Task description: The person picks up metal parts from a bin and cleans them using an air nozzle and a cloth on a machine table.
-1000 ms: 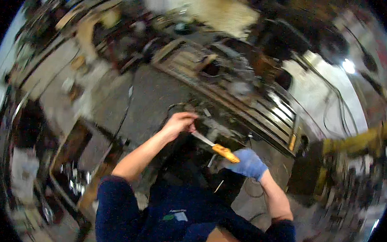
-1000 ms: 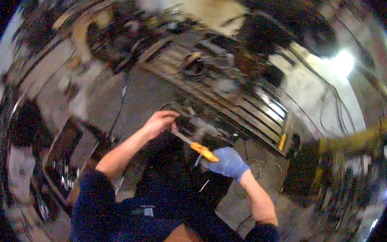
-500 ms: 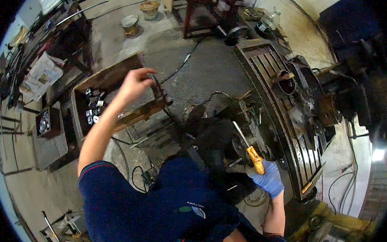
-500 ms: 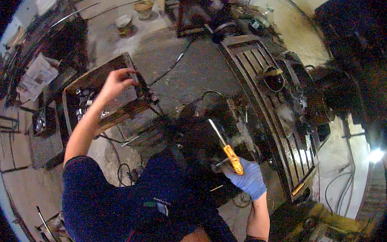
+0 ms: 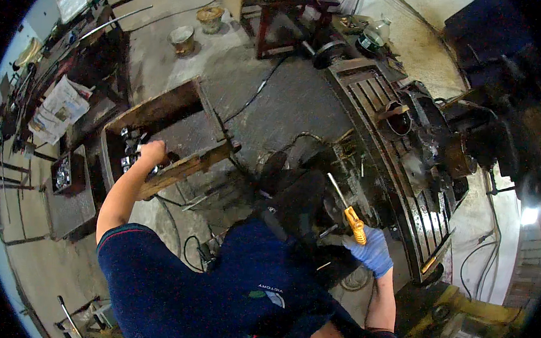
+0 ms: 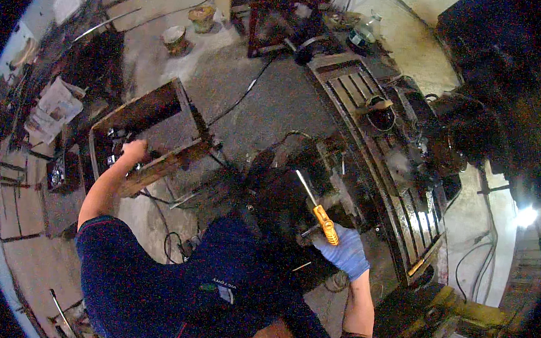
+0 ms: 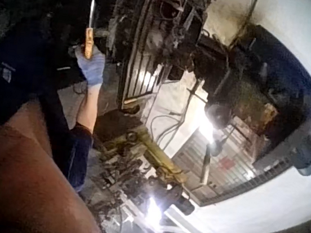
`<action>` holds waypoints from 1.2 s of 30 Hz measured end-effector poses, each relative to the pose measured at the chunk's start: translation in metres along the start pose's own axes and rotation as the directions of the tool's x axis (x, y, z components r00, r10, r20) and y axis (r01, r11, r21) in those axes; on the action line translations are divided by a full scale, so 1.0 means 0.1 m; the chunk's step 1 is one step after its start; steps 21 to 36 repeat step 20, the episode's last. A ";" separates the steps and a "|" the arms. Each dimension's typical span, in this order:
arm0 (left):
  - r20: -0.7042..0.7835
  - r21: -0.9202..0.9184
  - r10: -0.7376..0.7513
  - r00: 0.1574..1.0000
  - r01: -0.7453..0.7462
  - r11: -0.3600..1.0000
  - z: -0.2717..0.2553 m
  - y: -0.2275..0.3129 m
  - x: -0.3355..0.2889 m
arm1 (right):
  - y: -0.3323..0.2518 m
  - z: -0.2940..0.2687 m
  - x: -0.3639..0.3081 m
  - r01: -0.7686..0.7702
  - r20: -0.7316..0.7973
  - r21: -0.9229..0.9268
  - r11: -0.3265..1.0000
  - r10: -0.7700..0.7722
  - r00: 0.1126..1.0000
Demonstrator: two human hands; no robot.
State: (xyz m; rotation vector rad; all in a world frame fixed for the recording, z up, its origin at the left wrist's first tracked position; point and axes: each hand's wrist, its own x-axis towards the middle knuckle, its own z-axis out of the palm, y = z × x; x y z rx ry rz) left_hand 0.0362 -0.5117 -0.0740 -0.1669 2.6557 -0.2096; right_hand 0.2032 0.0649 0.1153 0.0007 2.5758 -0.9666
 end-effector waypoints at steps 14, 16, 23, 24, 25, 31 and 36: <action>0.106 -0.036 -0.126 0.986 0.131 0.991 -0.01 0.02 0.16 | 0.14 0.00 -0.23 -0.079 -0.089 -0.013 0.997 0.077 0.993; 0.049 -0.039 -0.059 0.997 0.060 0.997 -0.20 0.17 0.11 | 0.26 0.06 -0.24 -0.141 -0.102 -0.044 0.989 0.136 0.985; -0.066 -0.195 -0.156 0.986 0.141 0.971 0.04 -0.05 0.31 | 0.28 0.07 -0.23 -0.131 -0.088 -0.040 0.991 0.127 0.988; -0.066 -0.195 -0.156 0.986 0.141 0.971 0.04 -0.05 0.31 | 0.28 0.07 -0.23 -0.131 -0.088 -0.040 0.991 0.127 0.988; -0.066 -0.195 -0.156 0.986 0.141 0.971 0.04 -0.05 0.31 | 0.28 0.07 -0.23 -0.131 -0.088 -0.040 0.991 0.127 0.988; -0.066 -0.195 -0.156 0.986 0.141 0.971 0.04 -0.05 0.31 | 0.28 0.07 -0.23 -0.131 -0.088 -0.040 0.991 0.127 0.988; -0.066 -0.195 -0.156 0.986 0.141 0.971 0.04 -0.05 0.31 | 0.28 0.07 -0.23 -0.131 -0.088 -0.040 0.991 0.127 0.988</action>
